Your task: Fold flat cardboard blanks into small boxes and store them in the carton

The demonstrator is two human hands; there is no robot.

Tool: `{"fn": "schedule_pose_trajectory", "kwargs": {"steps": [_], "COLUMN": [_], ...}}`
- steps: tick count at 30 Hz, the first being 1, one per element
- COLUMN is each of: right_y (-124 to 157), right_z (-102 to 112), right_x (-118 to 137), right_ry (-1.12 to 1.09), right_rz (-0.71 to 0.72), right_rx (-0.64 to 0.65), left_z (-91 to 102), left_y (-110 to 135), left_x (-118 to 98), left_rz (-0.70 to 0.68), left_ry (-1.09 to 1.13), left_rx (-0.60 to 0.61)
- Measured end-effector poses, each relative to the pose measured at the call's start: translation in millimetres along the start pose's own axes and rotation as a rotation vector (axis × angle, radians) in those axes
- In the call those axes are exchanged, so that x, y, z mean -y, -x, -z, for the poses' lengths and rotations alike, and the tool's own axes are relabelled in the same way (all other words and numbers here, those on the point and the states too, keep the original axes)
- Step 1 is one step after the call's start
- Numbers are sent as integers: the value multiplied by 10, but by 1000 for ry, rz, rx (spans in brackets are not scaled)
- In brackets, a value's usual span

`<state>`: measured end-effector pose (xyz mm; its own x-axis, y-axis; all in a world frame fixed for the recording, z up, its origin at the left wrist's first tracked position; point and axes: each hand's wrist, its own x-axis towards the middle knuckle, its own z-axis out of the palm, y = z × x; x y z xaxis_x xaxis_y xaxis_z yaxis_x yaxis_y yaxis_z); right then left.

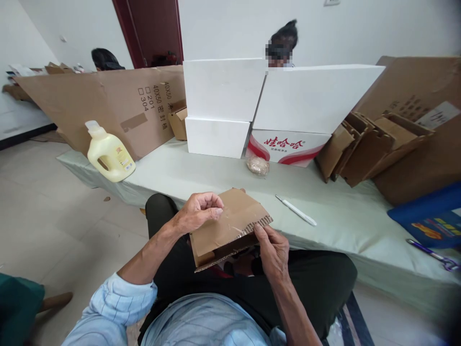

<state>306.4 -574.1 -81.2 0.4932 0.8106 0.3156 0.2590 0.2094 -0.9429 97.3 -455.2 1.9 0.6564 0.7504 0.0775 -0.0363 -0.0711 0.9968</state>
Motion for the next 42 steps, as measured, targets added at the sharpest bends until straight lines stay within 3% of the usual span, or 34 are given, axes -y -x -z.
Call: {"fn": "schedule_pose_trajectory", "kwargs": {"steps": [8, 23, 30, 34, 37, 42], "right_y": [152, 227, 237, 240, 241, 247], "right_z": [-66, -153, -197, -211, -220, -255], "right_x": [-151, -116, -97, -73, -46, -17], "right_ry": [-6, 11, 4, -12, -33, -52], "right_rz": [27, 36, 70, 52, 37, 34], "right_rx": [-41, -93, -93, -99, -104, -104], "left_z": [-125, -287, -340, -365, -388, -396], "left_y": [113, 188, 175, 230, 300, 349], "left_x": [-50, -14, 60, 119, 128, 162], "left_rz": [42, 47, -152, -350, -468, -521], "left_ry": [-175, -417, -789, -977, -1053, -1228], "left_rx": [4, 93, 34, -38, 26, 38]}}
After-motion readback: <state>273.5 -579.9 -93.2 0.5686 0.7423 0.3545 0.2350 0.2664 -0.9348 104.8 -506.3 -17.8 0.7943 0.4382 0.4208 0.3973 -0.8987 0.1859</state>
